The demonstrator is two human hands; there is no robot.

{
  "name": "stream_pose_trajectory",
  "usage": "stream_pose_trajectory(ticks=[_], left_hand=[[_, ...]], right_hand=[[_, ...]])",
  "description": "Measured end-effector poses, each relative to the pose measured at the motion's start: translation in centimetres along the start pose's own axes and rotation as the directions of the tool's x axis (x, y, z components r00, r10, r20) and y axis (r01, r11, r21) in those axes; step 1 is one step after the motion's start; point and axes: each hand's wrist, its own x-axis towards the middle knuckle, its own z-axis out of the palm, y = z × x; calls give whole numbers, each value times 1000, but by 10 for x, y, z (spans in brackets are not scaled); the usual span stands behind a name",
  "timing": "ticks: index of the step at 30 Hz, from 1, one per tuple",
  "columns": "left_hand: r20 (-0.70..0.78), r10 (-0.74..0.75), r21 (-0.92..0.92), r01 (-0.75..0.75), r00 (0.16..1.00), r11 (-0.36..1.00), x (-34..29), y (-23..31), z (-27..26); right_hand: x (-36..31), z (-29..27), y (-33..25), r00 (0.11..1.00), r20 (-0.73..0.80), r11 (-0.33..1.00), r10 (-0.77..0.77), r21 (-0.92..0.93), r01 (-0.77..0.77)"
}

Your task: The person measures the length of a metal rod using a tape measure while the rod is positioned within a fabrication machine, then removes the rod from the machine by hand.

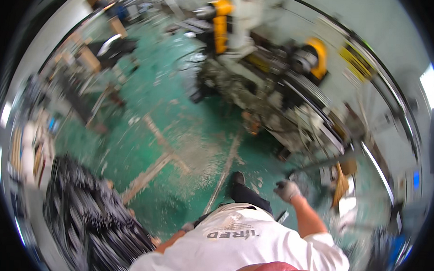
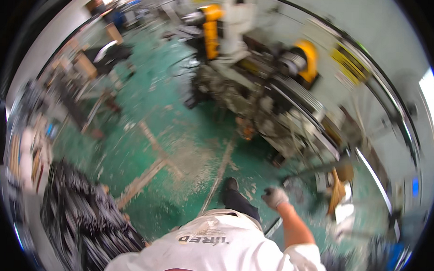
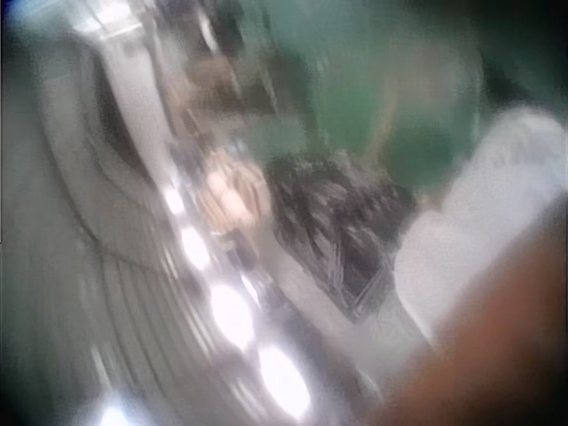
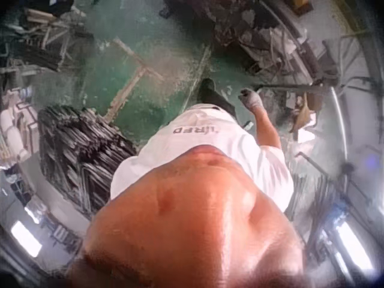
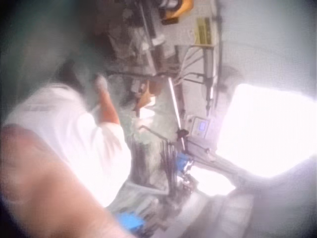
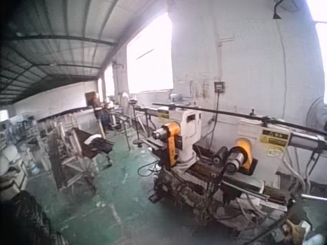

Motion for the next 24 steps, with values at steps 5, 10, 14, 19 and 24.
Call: stream_pose_trajectory(ticks=[5,10,14,19,24], left_hand=[[-140,-56,238,88,989,967,42,52,-17],[-282,-173,170,227,944,959,28,128,-76],[-387,-259,-2,280,885,960,13,144,-98],[-392,-374,-220,310,841,925,27,145,-140],[-501,-363,-269,257,785,928,46,122,-218]], right_hand=[[70,52,-4,995,74,990,-73,123,64],[137,41,-24,979,150,984,-140,128,121],[199,18,-45,980,120,979,-159,151,140],[262,3,-85,991,59,980,-120,169,108],[311,20,-166,983,136,990,-126,77,116]])
